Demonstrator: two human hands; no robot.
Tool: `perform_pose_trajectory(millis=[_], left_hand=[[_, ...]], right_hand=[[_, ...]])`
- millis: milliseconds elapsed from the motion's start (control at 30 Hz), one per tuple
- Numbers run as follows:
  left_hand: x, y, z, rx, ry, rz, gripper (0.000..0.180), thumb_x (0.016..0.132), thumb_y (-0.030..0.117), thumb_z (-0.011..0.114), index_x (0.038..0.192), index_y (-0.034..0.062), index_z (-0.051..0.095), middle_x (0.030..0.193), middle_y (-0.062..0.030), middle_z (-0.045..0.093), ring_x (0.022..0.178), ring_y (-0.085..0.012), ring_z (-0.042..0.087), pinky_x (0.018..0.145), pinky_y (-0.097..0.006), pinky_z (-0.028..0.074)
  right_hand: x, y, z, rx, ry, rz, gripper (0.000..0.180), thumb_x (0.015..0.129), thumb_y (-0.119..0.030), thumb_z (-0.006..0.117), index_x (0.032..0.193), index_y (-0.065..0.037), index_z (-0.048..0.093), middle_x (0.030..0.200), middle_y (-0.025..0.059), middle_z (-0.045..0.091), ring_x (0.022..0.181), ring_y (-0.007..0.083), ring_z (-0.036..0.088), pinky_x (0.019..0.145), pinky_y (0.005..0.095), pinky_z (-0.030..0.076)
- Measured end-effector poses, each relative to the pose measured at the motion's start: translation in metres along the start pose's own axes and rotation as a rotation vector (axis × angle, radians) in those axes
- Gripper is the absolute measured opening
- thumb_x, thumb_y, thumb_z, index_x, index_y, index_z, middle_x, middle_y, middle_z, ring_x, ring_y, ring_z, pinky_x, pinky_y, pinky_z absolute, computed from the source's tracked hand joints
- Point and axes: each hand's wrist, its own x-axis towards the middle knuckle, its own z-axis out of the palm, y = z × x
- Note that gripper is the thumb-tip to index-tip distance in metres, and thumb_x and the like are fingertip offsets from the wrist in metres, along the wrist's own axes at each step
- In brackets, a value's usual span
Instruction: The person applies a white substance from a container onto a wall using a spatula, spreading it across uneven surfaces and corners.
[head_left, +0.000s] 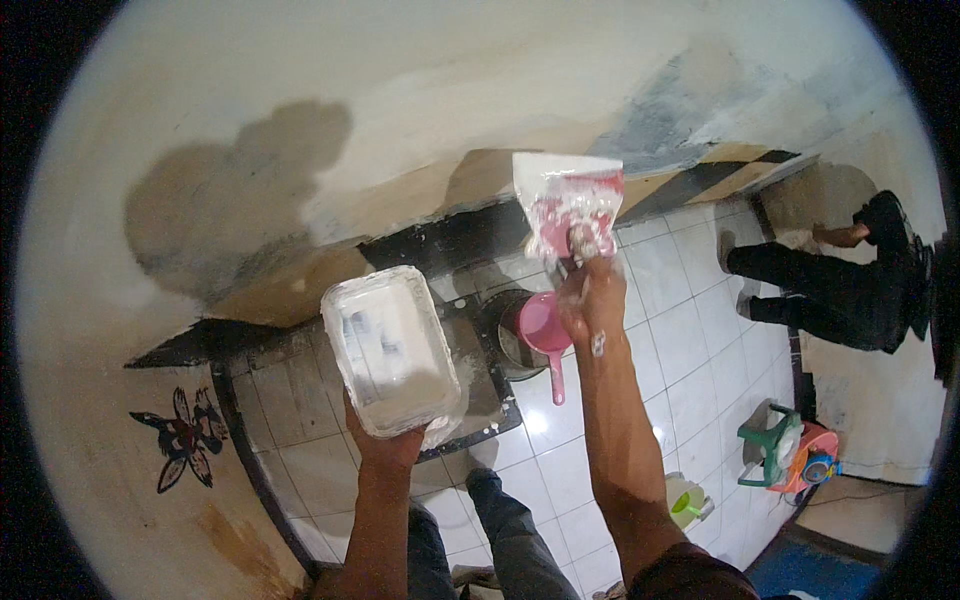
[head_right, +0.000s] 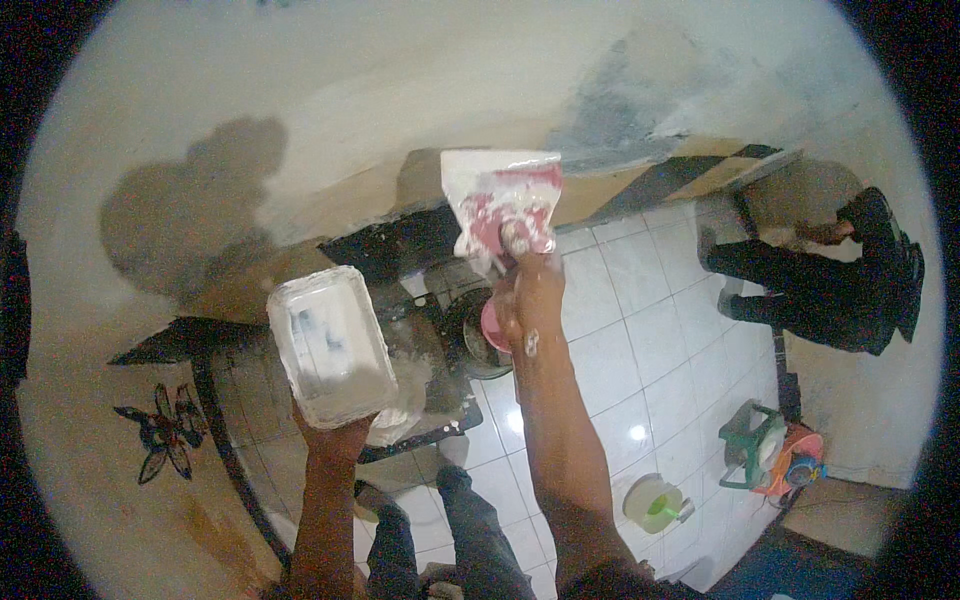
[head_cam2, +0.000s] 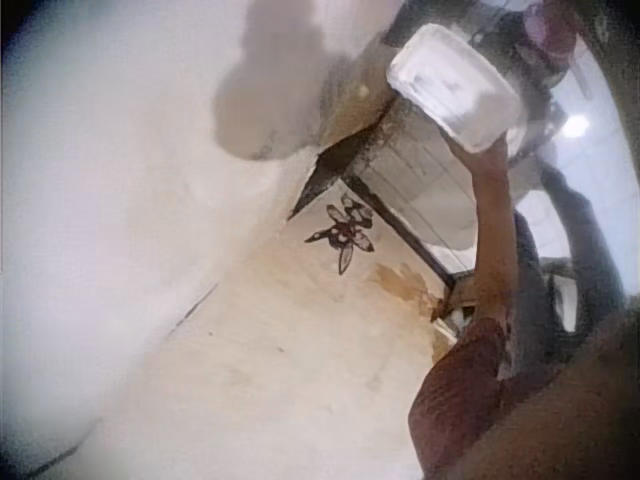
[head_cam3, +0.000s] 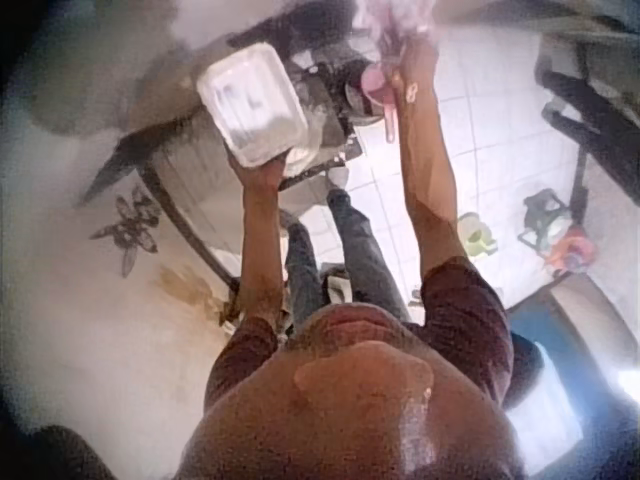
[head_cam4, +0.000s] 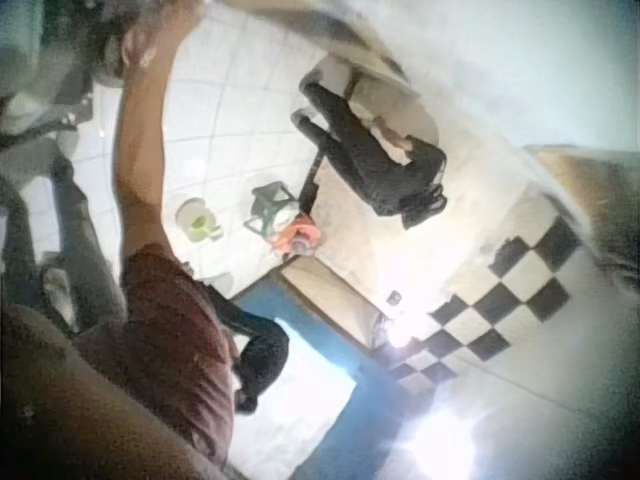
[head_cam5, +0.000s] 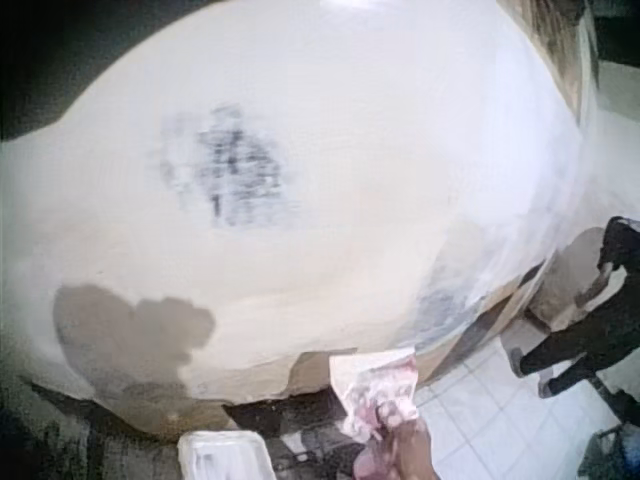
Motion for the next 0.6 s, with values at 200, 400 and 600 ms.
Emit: perform_pose_trajectory(millis=[200,400,600], left_hand=[[0.008,0.009,0.0,-0.114,-0.057,-0.076,0.054,0.09,0.048,0.044,0.133,0.0162,0.046,0.128,-0.0069,0.053,0.117,-0.0288,0.052,0.096,-0.052,0.044],[-0.001,0.012,0.003,-0.025,0.092,-0.007,0.055,0.09,0.051,0.044,0.134,0.0186,0.045,0.128,-0.0061,0.053,0.118,-0.0285,0.051,0.097,-0.053,0.044],[-0.026,0.013,0.003,0.03,0.053,0.007,0.055,0.09,0.052,0.043,0.134,0.0189,0.045,0.128,-0.0062,0.053,0.119,-0.0292,0.051,0.097,-0.053,0.044]], right_hand=[[0.051,-0.018,0.008,-0.232,0.019,-0.36,0.032,0.081,-0.007,0.065,0.11,-0.003,0.051,0.1,0.0066,0.06,0.086,0.0179,0.062,0.072,0.031,0.052],[0.076,-0.04,0.028,-0.781,0.115,-0.825,0.026,0.078,-0.008,0.064,0.099,0.003,0.053,0.091,0.0143,0.061,0.084,0.0236,0.062,0.073,0.0341,0.049],[0.082,0.022,0.123,-1.402,0.236,-1.235,0.05,0.08,-0.021,0.063,0.12,0.005,0.048,0.109,0.0282,0.056,0.093,0.0421,0.059,0.078,0.0459,0.049]])
